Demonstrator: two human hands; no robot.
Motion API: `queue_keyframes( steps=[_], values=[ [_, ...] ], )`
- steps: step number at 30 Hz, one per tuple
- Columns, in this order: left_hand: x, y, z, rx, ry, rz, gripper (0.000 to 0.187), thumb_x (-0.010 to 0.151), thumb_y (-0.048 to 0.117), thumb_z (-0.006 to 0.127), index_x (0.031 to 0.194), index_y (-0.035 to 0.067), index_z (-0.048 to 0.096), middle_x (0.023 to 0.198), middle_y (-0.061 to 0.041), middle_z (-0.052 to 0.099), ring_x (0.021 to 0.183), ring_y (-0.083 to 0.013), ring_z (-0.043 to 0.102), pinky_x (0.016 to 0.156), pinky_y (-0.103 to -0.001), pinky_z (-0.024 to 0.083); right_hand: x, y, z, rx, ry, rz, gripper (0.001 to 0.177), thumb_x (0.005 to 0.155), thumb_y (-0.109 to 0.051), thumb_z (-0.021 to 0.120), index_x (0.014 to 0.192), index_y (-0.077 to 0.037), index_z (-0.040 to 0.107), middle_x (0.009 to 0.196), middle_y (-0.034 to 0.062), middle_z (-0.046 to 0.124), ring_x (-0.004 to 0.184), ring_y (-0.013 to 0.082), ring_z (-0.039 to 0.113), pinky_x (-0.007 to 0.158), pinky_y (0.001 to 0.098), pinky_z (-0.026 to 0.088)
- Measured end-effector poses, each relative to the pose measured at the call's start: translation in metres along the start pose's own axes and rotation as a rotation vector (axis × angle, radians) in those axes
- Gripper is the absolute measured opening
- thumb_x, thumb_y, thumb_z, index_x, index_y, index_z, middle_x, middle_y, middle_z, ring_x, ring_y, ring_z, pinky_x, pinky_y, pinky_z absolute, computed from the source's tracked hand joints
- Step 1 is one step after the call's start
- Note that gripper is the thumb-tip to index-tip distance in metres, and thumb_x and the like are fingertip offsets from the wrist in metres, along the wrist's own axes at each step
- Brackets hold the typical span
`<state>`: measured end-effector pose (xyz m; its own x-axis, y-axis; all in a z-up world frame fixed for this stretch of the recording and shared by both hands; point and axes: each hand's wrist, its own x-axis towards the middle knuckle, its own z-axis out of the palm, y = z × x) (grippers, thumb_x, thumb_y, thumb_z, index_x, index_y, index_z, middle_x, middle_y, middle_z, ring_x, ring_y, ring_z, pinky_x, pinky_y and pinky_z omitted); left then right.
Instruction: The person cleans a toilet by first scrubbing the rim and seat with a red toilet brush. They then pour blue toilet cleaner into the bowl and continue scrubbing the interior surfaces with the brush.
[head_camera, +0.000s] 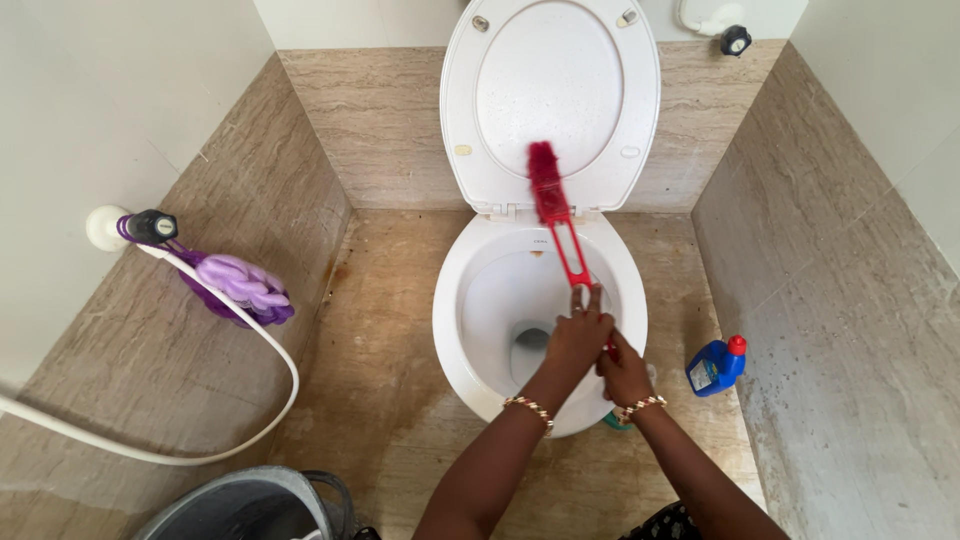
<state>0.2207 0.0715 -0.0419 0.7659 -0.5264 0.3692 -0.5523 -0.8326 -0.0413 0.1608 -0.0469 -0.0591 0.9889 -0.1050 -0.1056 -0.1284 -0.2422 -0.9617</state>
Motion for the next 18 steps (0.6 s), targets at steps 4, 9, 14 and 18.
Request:
queue_keyframes(
  steps=[4,9,14,18],
  values=[
    [-0.018,-0.027,-0.008,0.020,-0.088,-0.007,0.027,0.082,0.021,0.074,0.105,0.009,0.066,0.161,-0.023,0.038,0.144,-0.0480,0.042,0.075,-0.047,0.062,0.013,0.025,0.023,0.180,-0.176,0.131,0.065,0.092,-0.011,0.053,0.154,-0.016,0.036,0.077,0.0102,0.064,0.043,0.0172,0.055,0.039,0.0322,0.046],
    [0.003,-0.013,-0.012,-0.045,-0.038,-0.003,0.026,0.083,0.024,0.077,0.105,0.012,0.069,0.158,-0.024,0.041,0.144,-0.0483,0.042,0.079,-0.048,0.061,0.028,0.042,-0.006,0.380,-0.127,0.085,0.067,0.093,-0.011,0.059,0.157,-0.009,0.040,0.084,0.0121,0.068,0.053,0.0135,0.057,0.045,0.0275,0.043],
    [0.010,-0.007,-0.015,-0.037,-0.072,-0.002,0.022,0.085,0.024,0.076,0.103,0.012,0.071,0.157,-0.022,0.045,0.147,-0.0460,0.039,0.081,-0.048,0.060,0.011,0.007,-0.018,0.380,-0.113,0.194,0.066,0.094,-0.016,0.058,0.156,-0.015,0.038,0.081,0.0111,0.068,0.042,0.0152,0.050,0.035,0.0301,0.037],
    [-0.005,-0.045,-0.022,0.100,-0.139,0.008,0.019,0.085,0.024,0.074,0.102,0.014,0.074,0.153,-0.019,0.047,0.148,-0.0432,0.036,0.085,-0.051,0.058,-0.013,-0.019,0.024,0.302,-0.186,0.245,0.072,0.093,-0.018,0.060,0.156,-0.028,0.029,0.085,0.0054,0.066,0.045,0.0126,0.052,0.036,0.0305,0.040]
  ],
)
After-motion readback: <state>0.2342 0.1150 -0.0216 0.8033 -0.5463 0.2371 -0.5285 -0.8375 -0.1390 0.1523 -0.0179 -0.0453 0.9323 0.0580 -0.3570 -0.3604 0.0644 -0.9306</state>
